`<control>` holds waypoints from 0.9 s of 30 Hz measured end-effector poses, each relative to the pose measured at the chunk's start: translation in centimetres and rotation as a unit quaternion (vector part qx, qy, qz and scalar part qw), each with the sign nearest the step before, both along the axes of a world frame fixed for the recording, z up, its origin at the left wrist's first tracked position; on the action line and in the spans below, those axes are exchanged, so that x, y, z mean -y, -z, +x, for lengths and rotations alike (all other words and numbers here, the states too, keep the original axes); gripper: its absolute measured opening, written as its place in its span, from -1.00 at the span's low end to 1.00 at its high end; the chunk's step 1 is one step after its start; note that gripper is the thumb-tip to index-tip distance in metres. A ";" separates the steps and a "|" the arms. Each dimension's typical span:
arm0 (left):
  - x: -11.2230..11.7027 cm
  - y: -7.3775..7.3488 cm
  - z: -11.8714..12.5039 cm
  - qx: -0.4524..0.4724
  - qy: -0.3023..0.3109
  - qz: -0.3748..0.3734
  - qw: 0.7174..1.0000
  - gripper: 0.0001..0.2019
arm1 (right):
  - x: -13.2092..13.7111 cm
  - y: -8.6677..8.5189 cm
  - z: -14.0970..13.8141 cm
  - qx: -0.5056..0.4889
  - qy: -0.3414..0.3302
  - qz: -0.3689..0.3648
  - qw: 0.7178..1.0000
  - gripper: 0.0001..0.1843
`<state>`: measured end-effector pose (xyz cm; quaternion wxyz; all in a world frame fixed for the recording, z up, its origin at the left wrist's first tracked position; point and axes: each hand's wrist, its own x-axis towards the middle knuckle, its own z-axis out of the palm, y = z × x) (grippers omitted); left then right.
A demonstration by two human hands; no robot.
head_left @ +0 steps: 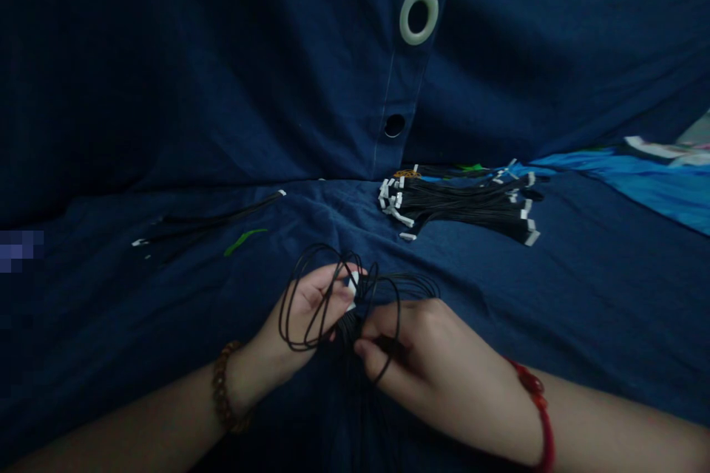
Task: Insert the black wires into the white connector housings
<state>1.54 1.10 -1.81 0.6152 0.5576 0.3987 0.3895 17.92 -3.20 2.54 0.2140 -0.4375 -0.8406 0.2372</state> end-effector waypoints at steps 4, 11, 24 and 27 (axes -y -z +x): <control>0.1 -0.4 0.2 -0.001 -0.016 0.010 1.000 -0.71 | -0.2 0.3 -0.2 -0.033 0.012 -0.043 0.998 -0.86; -0.1 -0.4 0.2 0.006 -0.057 0.002 0.998 -0.72 | -1.0 0.7 0.1 -0.105 0.023 -0.135 0.985 -0.83; 0.0 -1.6 0.3 0.101 -0.122 -0.080 0.984 -0.77 | -2.2 -3.4 3.7 -0.332 -0.065 -0.324 0.883 -0.87; 0.1 -1.8 0.3 0.106 -0.114 -0.093 0.983 -0.75 | -2.3 -4.7 5.0 -0.405 -0.053 -0.191 0.892 -0.85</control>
